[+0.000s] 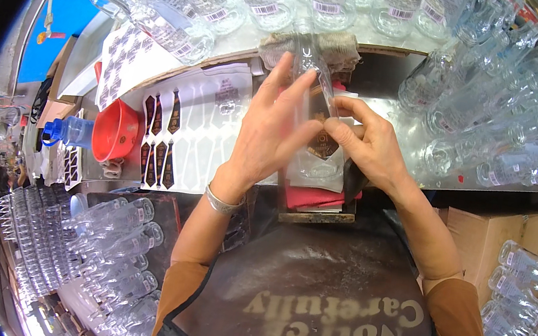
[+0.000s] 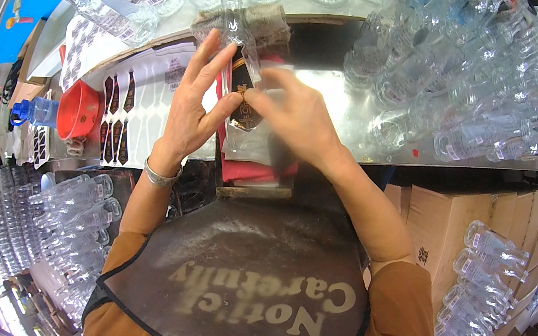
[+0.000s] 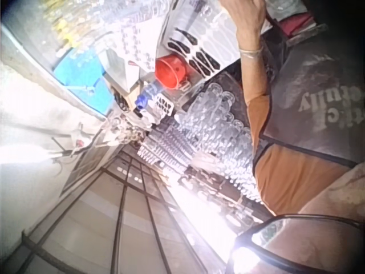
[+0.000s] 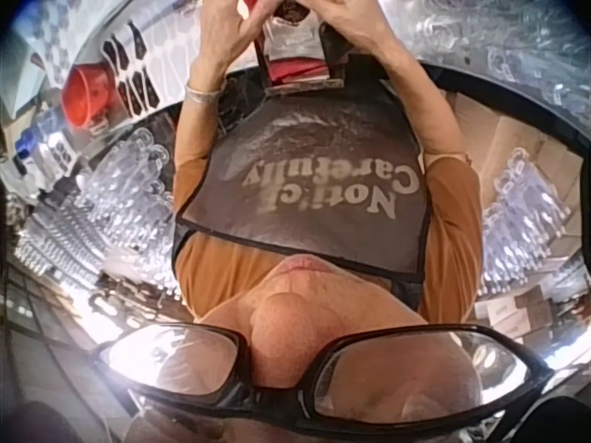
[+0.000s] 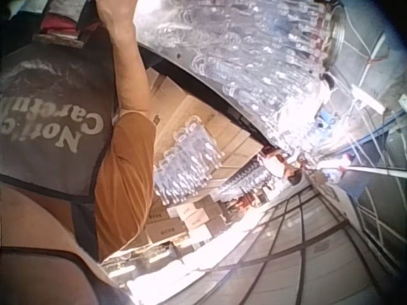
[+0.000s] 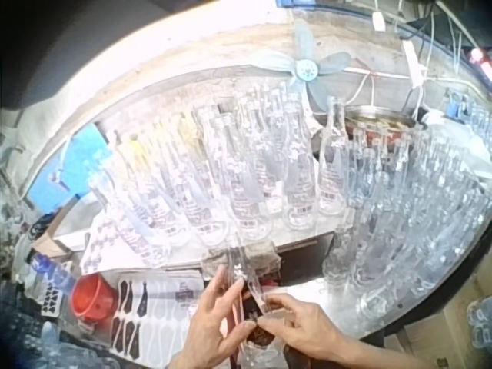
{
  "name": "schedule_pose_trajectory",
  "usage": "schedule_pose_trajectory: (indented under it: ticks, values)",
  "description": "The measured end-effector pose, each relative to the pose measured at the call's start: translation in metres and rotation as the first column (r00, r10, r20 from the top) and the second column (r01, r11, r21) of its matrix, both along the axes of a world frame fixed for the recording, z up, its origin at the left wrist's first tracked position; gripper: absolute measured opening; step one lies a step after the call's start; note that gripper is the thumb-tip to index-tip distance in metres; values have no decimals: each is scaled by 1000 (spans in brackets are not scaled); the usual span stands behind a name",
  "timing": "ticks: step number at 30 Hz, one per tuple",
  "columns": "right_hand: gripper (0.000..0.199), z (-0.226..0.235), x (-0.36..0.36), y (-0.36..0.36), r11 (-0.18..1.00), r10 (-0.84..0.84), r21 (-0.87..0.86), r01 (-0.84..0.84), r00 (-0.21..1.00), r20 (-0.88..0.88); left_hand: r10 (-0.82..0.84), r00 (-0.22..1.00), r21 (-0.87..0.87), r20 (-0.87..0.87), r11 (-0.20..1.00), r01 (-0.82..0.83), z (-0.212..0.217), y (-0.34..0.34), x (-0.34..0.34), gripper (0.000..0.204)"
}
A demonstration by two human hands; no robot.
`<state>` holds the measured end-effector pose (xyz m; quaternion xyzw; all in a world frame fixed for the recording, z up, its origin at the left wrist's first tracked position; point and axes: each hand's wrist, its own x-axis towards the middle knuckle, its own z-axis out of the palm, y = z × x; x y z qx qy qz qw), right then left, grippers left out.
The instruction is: The person repeatedly picks up clear plastic bottles, applies a rectangular label to the side of each bottle, and places the labeled bottle on a nearby table. The process is repeated for multiple bottles in a continuous loop.
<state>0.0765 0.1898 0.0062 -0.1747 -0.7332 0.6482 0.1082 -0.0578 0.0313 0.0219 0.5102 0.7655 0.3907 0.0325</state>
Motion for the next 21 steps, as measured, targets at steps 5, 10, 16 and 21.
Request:
schedule_pose_trajectory:
  ticks: [5, 10, 16, 21]
  values:
    - [51, -12, 18, 6, 996, 67, -68, -64, 997, 41, 21, 564, 90, 825, 982, -168, -2, -16, 27, 63]
    - [50, -3, 27, -4, 998, 69, -12, -69, 997, 15, -44, 542, 122, 839, 986, -110, -8, -17, 39, 68]
    - [49, 0, 24, -5, 997, 60, 39, -62, 997, 41, -152, 491, 216, 858, 973, -77, -15, -17, 42, 84]
    - [51, -2, 24, -7, 999, 45, 18, -45, 999, 29, -163, 452, 222, 877, 972, -79, -15, -19, 40, 78]
